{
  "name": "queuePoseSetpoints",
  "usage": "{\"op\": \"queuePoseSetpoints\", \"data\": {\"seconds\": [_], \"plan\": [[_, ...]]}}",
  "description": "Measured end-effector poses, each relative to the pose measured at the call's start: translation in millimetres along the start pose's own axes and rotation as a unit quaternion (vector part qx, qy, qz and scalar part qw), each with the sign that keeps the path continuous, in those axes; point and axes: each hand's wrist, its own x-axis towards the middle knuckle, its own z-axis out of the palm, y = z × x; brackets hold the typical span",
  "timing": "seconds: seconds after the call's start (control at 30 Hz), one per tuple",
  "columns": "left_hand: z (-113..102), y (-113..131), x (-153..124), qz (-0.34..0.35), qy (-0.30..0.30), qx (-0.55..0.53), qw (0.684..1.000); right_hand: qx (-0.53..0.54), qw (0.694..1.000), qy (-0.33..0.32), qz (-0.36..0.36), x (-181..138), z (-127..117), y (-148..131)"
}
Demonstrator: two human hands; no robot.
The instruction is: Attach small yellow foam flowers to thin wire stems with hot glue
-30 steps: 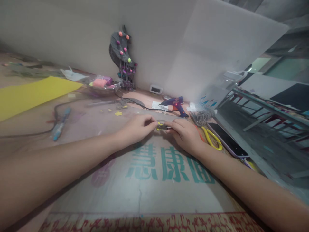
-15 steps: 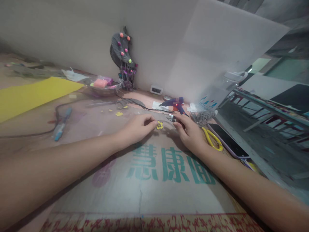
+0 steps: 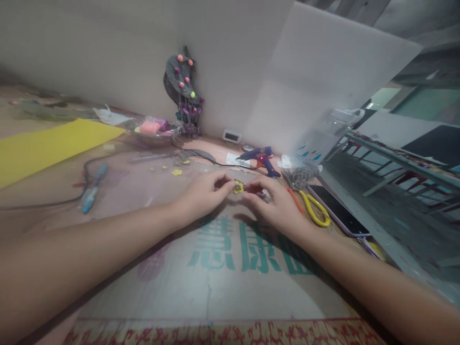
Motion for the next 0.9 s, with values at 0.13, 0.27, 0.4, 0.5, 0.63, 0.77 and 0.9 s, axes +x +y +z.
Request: {"op": "queuePoseSetpoints", "data": {"seconds": [0.13, 0.27, 0.4, 0.5, 0.63, 0.77, 0.9], "plan": [[0, 4, -2, 0.013, 0.005, -0.002, 1.0, 0.049, 0.997, -0.028, 0.059, -1, 10, -10], [2, 5, -3, 0.025, -0.005, 0.003, 1.0, 0.104, 0.99, -0.029, 0.092, -1, 12, -9], [3, 4, -4, 0.046, -0.002, 0.015, 0.999, 0.177, 0.978, -0.034, 0.107, -4, 12, -4], [2, 4, -4, 0.05, -0.004, 0.015, 0.999, 0.224, 0.967, -0.038, 0.119, -8, 14, 1], [1, 6, -5, 0.05, -0.01, 0.016, 0.999, 0.233, 0.963, -0.043, 0.131, -10, 14, 4], [1, 7, -5, 0.042, -0.023, 0.007, 0.999, 0.2, 0.971, -0.037, 0.122, -8, 12, 2], [2, 6, -5, 0.03, -0.02, 0.005, 0.999, 0.164, 0.981, -0.042, 0.097, -8, 11, -1]]}}
